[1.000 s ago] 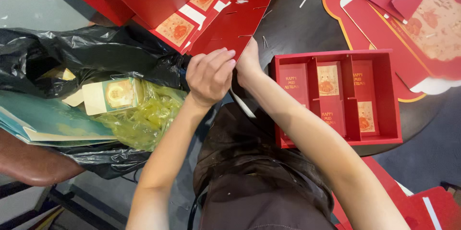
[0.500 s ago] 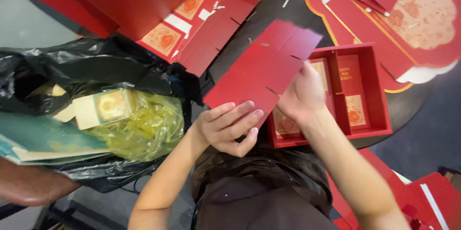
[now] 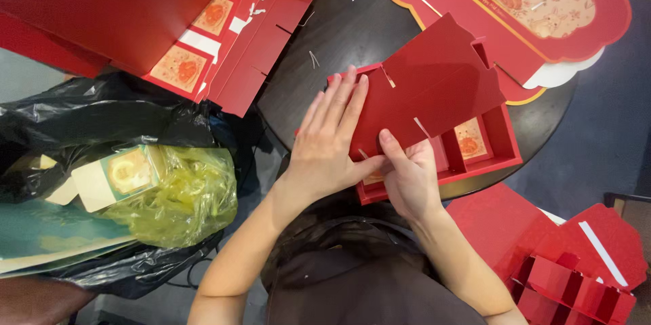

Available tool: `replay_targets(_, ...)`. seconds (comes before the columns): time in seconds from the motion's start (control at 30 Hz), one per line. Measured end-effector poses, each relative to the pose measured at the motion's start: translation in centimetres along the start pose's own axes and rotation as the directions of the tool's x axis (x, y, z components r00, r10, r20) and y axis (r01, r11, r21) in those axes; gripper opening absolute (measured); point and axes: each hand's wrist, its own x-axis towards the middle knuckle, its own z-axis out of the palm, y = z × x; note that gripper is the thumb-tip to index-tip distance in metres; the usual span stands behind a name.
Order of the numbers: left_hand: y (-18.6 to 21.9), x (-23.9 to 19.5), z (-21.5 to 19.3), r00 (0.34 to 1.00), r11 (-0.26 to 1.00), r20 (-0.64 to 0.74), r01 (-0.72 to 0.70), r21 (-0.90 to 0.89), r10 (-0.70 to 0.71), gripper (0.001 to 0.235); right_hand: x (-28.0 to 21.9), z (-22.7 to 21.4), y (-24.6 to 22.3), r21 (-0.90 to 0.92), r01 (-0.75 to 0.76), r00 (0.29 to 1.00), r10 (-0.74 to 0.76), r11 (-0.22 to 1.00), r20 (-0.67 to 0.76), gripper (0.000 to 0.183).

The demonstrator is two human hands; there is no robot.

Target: The person assembles red cardboard boxes by folding flaps and inserting them into a larger red container. They handle multiple small red boxes with gold text and place them into a larger red box with internal dividers.

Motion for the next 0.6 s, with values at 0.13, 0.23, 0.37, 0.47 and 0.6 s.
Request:
replay_targets(0.13,0.5,0.6,0.0,0.998,0.987,0.063,0.028,-0.160,-0.018,0.107,0.1,-2.7,0.4,0.001,-0.003,0.998,0.003,1.000,0.059,0.030)
replay_targets(0.23,0.3,0.9,-0.1,0.957,0.959,0.278,0.150,-0.239,-0.080,0.087,0.5,-3.8,0.8,-0.046,0.043,0.995,-0.039,0.998,0.094,0.030)
replay_targets(0.37,-0.5,1.4,-0.9,0.980,0.988,0.197,0.002,-0.154,0.029,0.064,-0.3,-4.0,-0.8,-0.442,0.430,0.883,-0.468,0.787,0.027,0.089)
replay_targets(0.47,-1.1,1.6,-2.3,0.982,0.969,0.072,-0.186,0.163,0.176,0.057,-0.7,-3.1,-4.0,-0.751,0.639,0.495,-0.836,0.165,0.238,0.098)
replay_targets(0.6,-0.9,1.8,-3.2,0.956,0.958,0.234,-0.221,0.180,0.177,0.045,-1.3,-2.0,-8.0,-0.678,0.553,0.486,-0.473,-0.485,0.735,0.070)
